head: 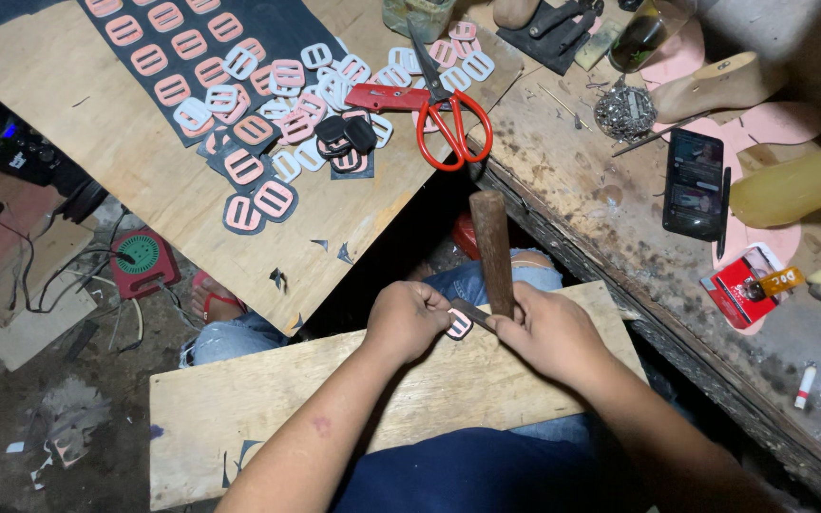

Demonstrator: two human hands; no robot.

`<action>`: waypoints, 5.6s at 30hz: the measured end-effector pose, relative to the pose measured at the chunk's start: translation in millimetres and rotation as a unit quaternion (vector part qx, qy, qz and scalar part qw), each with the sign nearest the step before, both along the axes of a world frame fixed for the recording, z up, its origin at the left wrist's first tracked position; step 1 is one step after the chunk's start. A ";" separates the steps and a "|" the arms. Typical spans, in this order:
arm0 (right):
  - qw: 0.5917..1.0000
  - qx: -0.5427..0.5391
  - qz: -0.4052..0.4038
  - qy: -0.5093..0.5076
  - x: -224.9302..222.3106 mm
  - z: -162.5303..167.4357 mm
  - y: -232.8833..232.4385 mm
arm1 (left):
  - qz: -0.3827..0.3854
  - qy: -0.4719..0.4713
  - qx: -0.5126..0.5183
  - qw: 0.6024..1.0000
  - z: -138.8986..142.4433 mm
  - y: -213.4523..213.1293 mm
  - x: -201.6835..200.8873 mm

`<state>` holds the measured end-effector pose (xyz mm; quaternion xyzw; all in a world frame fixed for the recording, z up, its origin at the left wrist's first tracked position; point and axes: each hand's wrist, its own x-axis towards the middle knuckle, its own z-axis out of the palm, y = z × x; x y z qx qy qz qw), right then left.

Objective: The person uses a curved metal tool to press and shape small pink and black shoe parts on a wooden board. The person repeatedly picks up parts, presses them with the tool, and places them back on the table.

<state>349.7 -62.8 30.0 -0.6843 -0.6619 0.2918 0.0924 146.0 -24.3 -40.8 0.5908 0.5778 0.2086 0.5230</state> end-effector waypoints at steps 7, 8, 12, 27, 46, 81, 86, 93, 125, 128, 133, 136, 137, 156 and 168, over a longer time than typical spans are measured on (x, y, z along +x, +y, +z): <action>0.995 0.039 0.091 0.014 6.2 2.0 34.4 | 0.001 0.031 0.013 0.999 6.2 -2.6 2.0; 0.995 0.030 0.095 0.012 7.4 4.2 32.8 | 0.007 0.032 0.008 0.999 8.2 -4.3 1.7; 0.996 -0.030 0.067 -0.040 14.0 11.0 18.9 | 0.012 0.047 -0.019 0.999 17.2 -6.9 1.3; 0.994 -0.063 -0.083 0.037 5.7 0.9 12.3 | -0.042 0.045 0.081 0.995 13.7 5.2 10.1; 0.996 -0.070 -0.036 0.043 7.2 8.8 19.9 | -0.048 0.045 0.111 0.992 13.0 6.1 8.2; 0.993 0.057 -0.095 0.047 -4.1 -27.1 -34.3 | -0.044 -0.021 -0.044 0.998 -3.0 8.1 -2.2; 0.992 0.084 -0.089 0.014 -5.9 -29.4 -36.7 | -0.038 -0.049 -0.069 0.996 -27.4 16.3 -1.5; 0.990 0.129 -0.062 0.004 -6.2 -35.5 -40.2 | -0.050 0.004 -0.056 0.997 -23.9 19.5 -4.2; 0.997 -0.019 -0.059 -0.041 -5.9 -9.2 -8.6 | -0.010 -0.060 -0.073 0.995 -13.7 11.6 3.8; 0.997 -0.032 -0.065 0.026 -5.4 -3.0 -1.4 | 0.010 -0.092 -0.097 0.991 -17.7 16.5 3.2; 0.998 0.008 -0.057 -0.018 -9.0 -11.2 -21.1 | 0.005 -0.056 -0.089 0.994 -22.3 13.2 1.1; 0.997 0.029 -0.070 -0.011 -8.9 -20.2 -28.4 | -0.012 -0.020 -0.101 0.995 -26.3 17.3 -0.9; 0.996 0.028 -0.082 -0.003 -8.3 -22.5 -29.4 | -0.019 -0.033 -0.100 0.994 -27.7 18.4 -1.2; 0.996 -0.072 -0.044 -0.020 -1.0 -4.1 9.0 | -0.010 0.031 0.153 0.988 -6.2 -9.4 5.9; 0.997 -0.080 0.019 0.009 12.7 6.6 20.5 | -0.019 0.089 0.229 0.969 -2.0 -21.1 9.2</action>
